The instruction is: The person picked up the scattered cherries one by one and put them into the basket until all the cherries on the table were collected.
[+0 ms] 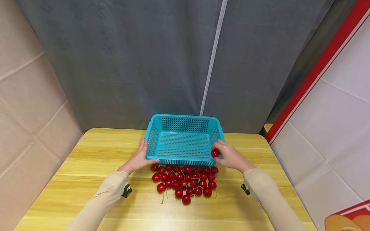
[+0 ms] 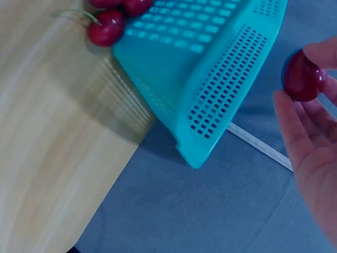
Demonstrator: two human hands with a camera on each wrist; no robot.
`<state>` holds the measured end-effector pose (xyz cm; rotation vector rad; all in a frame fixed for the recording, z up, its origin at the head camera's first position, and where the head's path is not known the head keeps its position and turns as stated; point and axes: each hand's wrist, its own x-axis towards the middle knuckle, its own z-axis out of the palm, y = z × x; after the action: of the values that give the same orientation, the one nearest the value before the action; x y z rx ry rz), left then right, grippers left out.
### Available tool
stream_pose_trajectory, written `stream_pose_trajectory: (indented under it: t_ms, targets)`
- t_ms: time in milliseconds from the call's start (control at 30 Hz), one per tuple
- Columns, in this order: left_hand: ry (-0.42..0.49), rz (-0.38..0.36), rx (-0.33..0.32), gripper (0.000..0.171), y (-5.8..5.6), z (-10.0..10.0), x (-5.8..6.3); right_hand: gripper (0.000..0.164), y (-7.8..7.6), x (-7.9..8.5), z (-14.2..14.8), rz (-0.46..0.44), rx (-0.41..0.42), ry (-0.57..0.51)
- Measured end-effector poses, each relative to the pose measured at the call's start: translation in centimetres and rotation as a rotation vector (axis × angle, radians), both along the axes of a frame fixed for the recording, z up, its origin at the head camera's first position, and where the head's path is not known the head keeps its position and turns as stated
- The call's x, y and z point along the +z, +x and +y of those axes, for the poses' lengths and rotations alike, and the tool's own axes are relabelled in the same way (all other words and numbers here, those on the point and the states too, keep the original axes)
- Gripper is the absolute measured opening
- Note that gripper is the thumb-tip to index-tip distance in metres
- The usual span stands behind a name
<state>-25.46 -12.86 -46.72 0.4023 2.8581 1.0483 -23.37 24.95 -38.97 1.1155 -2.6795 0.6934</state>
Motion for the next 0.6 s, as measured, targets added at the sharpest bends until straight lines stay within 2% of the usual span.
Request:
stream_pose_trajectory:
  t_ms: [100, 233, 400, 600]
  targets:
    - [0.001, 0.002, 0.001, 0.118, 0.1, 0.1, 0.1, 0.027, -1.2, 0.4, -0.5, -0.034, -0.022, 0.04]
    - [-0.003, 0.008, 0.008, 0.118, 0.2, 0.1, 0.2, 0.026, -2.9, 0.8, -1.4, -0.033, -0.012, 0.096]
    - [-0.001, 0.006, 0.01, 0.118, 0.3, 0.3, 0.4, 0.025, -5.1, 1.2, -2.4, -0.024, -0.011, 0.122]
    - [-0.004, -0.005, 0.016, 0.119, 0.2, 0.3, 0.3, 0.021, -7.2, 1.4, -3.5, -0.068, -0.033, 0.163]
